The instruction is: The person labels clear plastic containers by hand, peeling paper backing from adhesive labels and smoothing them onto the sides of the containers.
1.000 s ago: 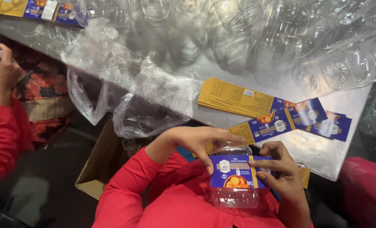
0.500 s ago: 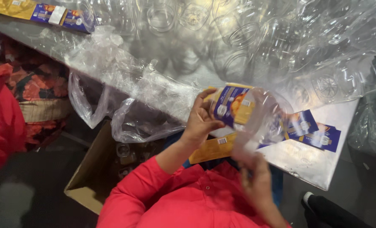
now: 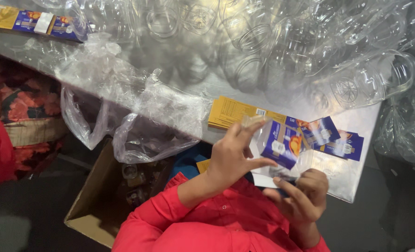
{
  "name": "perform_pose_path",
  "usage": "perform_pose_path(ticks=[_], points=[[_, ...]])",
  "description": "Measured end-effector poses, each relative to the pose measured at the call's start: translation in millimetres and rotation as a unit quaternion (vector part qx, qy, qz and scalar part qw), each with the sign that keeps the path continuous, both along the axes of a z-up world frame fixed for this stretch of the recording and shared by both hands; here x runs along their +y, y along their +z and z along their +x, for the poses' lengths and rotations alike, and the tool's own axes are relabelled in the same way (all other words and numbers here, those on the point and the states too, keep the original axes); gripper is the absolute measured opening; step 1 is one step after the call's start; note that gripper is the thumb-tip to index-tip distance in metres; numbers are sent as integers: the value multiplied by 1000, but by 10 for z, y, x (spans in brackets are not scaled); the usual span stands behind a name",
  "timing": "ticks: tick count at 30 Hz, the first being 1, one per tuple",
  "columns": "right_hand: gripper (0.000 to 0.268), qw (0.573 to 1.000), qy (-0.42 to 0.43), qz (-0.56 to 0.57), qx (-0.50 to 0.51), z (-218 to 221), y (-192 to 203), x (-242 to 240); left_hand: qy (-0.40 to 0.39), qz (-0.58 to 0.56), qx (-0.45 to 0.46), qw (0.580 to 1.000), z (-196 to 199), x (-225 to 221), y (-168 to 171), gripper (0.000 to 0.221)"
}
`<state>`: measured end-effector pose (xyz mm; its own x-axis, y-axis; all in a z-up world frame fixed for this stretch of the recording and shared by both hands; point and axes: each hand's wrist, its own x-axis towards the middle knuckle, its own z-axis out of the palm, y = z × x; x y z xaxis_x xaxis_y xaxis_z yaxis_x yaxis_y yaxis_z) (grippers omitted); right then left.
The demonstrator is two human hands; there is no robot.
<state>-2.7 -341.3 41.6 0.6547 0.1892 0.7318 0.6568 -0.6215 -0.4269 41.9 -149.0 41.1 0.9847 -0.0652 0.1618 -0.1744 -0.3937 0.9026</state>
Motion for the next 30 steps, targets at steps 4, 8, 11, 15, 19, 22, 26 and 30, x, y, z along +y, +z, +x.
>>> perform_pose_path(ticks=[4,8,11,15,19,22,26,30], points=[[25,998,-21,54,31,81,-71,-107,-37,73,-6,997,-65,-16,43,71],[25,991,-78,69,83,148,-137,-121,-45,44,-42,997,-88,-26,16,62],[30,984,-116,85,107,193,-149,-76,-37,42,-78,995,-132,-41,60,61],[51,883,49,387,259,256,-137,-13,-67,-15,37,997,-206,-22,218,67],[68,866,110,374,314,193,-200,68,-59,74,52,994,-278,312,318,59],[70,936,102,149,302,167,-343,184,6,168,3,986,-413,878,300,45],[67,952,123,-182,214,144,-573,395,121,330,133,927,-654,1517,135,45],[53,940,114,-285,146,160,-682,554,108,488,291,816,-709,1818,-116,56]])
